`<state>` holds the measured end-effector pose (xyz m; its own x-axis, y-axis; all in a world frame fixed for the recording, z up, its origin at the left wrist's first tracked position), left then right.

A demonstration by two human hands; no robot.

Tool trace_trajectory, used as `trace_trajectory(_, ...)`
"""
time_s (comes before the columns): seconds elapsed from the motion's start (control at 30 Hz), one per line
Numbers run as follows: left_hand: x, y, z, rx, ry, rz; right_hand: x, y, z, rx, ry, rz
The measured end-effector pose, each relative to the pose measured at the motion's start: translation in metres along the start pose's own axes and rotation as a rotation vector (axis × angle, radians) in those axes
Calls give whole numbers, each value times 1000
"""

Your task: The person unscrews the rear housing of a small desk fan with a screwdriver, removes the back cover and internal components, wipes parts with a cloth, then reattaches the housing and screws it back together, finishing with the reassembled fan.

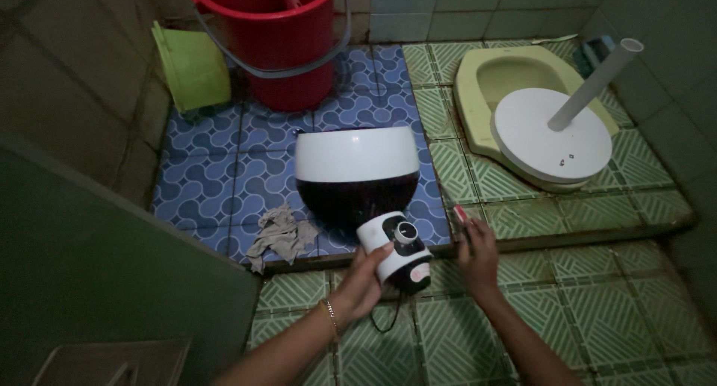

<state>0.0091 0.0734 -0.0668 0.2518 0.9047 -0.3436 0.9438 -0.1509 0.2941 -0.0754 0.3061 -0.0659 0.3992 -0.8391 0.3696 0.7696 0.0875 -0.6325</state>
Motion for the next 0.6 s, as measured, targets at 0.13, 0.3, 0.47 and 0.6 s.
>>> trace_trajectory(0.13,8,0,13,-73,-22,71,2,0,-13,79,24,25)
trace_trajectory(0.3,13,-1,21,-30,-43,76,9,-3,-13,94,59,57)
trace_trajectory(0.47,22,-6,44,-106,-77,143,23,1,-24,510,-403,-312)
trace_trajectory(0.6,22,-7,44,-68,-85,173,60,40,-39,1138,-940,-670)
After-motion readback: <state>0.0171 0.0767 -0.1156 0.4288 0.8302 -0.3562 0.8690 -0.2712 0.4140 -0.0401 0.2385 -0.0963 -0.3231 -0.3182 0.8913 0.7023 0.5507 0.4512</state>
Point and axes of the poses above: each hand's wrist, its own y-axis away from the middle knuckle, its own z-axis out of the back of the hand, x = y × z, the point moved 7 cm from there along -y, towards the middle knuckle, and after that the axes turned 15 degrees about y, right-handed, at the moved point
